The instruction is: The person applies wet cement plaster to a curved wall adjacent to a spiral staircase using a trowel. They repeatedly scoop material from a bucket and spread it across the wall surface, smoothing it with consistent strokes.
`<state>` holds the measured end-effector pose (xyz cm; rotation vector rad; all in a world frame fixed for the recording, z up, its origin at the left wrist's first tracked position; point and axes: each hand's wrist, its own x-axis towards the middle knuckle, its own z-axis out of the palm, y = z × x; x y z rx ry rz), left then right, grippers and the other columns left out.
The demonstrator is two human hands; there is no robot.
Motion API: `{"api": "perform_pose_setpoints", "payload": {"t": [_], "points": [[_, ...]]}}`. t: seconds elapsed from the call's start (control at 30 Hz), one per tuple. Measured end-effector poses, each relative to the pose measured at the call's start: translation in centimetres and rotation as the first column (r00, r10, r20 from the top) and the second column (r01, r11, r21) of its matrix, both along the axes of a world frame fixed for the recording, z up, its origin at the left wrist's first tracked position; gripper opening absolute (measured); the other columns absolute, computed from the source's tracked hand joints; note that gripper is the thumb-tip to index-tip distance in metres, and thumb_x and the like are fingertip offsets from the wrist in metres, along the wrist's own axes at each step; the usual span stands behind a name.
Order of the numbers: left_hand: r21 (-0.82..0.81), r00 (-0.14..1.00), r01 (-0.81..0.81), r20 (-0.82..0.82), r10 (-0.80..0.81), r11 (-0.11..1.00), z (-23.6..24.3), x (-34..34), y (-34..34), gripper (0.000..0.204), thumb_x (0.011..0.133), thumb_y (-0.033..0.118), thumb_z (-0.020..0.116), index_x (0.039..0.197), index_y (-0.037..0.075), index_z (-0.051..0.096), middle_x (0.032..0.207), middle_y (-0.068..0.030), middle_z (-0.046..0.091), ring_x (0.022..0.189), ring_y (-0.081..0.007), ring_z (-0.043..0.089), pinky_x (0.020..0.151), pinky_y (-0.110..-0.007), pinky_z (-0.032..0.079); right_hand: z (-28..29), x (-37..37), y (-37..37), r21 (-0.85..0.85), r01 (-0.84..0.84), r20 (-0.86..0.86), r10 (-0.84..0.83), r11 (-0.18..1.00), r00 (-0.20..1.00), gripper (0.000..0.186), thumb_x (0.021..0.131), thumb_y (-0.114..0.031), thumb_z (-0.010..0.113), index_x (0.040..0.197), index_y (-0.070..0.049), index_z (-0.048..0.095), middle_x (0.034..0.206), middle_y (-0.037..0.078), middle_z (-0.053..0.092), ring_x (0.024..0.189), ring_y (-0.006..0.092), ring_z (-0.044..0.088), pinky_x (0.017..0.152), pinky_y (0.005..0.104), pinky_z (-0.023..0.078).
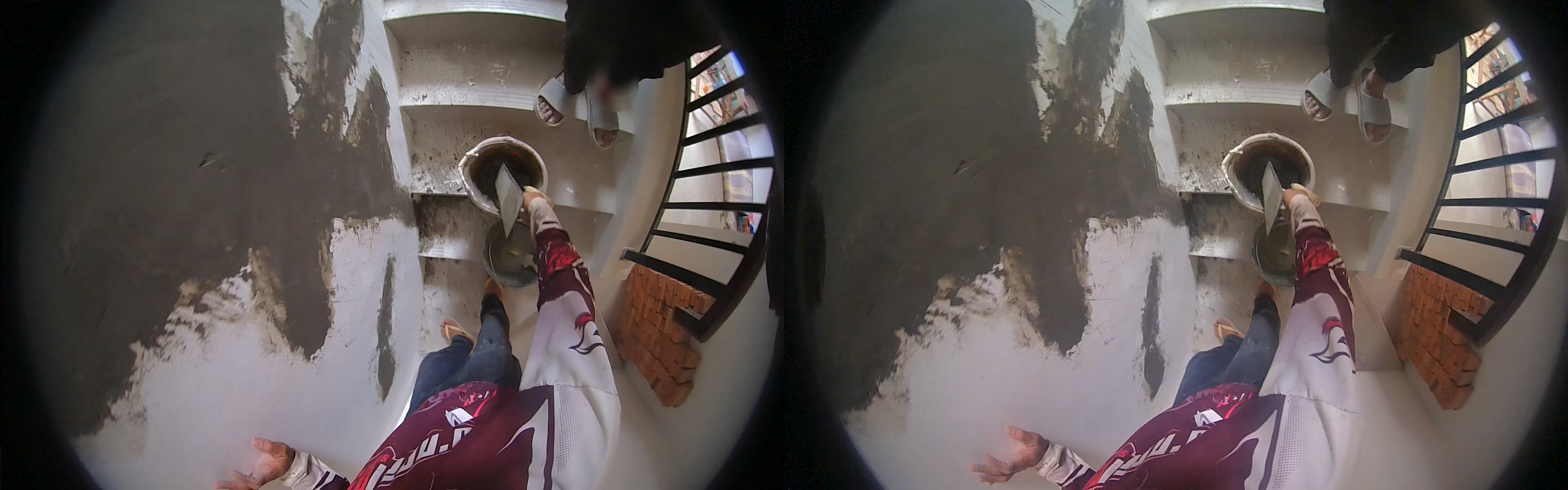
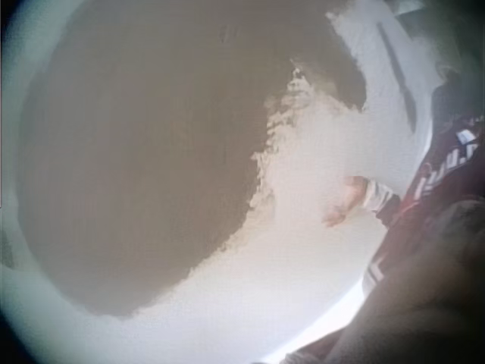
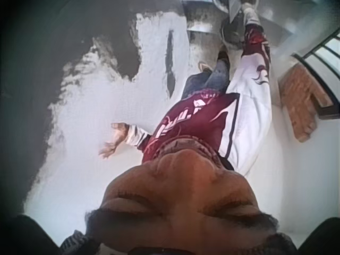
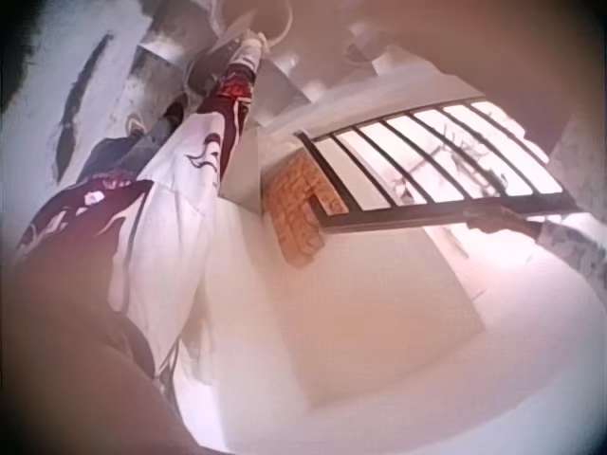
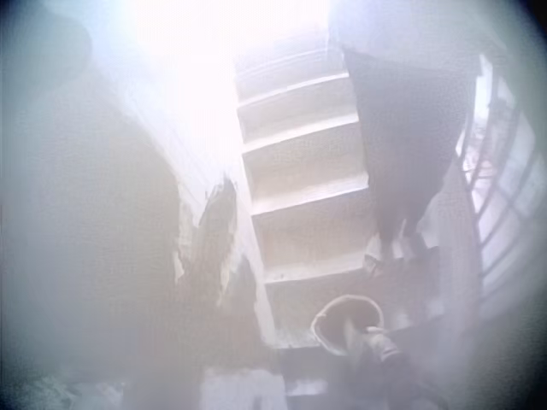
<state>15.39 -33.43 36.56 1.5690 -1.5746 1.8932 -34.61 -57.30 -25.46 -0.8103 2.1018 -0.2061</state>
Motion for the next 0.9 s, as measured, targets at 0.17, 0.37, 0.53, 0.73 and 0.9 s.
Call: {"api": "perform_pose_setpoints", "payload": {"t": [0.17,0.37,0.53,0.73,0.9], "points": [[0.017,0.997,-0.08,-0.004,0.08,0.997,-0.6,-0.2,-0.8,0.078,0.083,0.054,0.052,0.134,-0.003,0.034,0.14,-0.0303,0.029,0.134,-0.0465,0.019,0.105,-0.065,0.008,-3.1,0.2,-3.6,0.129,-0.313,-0.033,0.319,0.941,0.947,0.036,0.081,-0.027,0.056,0.11,-0.007,0.065,0.11,0.016,0.064,0.106,0.0296,0.061,0.086,0.0387,0.05],[0.062,0.992,-0.123,-0.002,0.124,0.99,-0.5,-0.3,-1.4,0.076,0.084,0.052,0.05,0.132,-0.004,0.033,0.14,-0.031,0.029,0.133,-0.047,0.019,0.106,-0.064,0.008,-7.4,1.4,-5.8,0.196,-0.515,-0.048,0.532,0.835,0.845,0.031,0.084,-0.021,0.052,0.108,-0.007,0.066,0.111,0.017,0.063,0.106,0.0304,0.061,0.086,0.0411,0.05],[0.099,0.959,-0.28,0.064,0.275,0.955,-0.3,-0.6,-0.5,0.079,0.088,0.049,0.045,0.144,0.003,0.015,0.141,-0.0324,0.025,0.13,-0.0497,0.025,0.104,-0.065,0.014,-9.5,1.9,-5.7,0.249,-0.592,-0.083,0.625,0.767,0.776,0.029,0.086,-0.017,0.05,0.106,-0.006,0.067,0.112,0.018,0.062,0.105,0.0305,0.061,0.086,0.0422,0.05],[0.126,0.935,-0.344,0.136,0.327,0.93,-0.3,0.1,0.3,0.08,0.09,0.047,0.042,0.148,0.015,-0.003,0.143,-0.0329,0.022,0.127,-0.0533,0.029,0.102,-0.066,0.019,-7.3,1.5,-3.0,0.249,-0.531,-0.141,0.573,0.81,0.808,0.027,0.086,-0.016,0.05,0.107,-0.005,0.065,0.11,0.016,0.062,0.102,0.0272,0.06,0.085,0.0398,0.05],[0.135,0.92,-0.384,0.138,0.367,0.913,-0.1,-0.1,-0.1,0.082,0.089,0.045,0.045,0.148,0.014,-0.003,0.143,-0.0343,0.019,0.127,-0.0545,0.027,0.102,-0.065,0.02,-5.9,1.2,-1.0,0.212,-0.48,-0.143,0.513,0.851,0.846,0.026,0.087,-0.015,0.051,0.107,-0.004,0.063,0.108,0.014,0.062,0.1,0.0245,0.06,0.084,0.0378,0.05]]}}
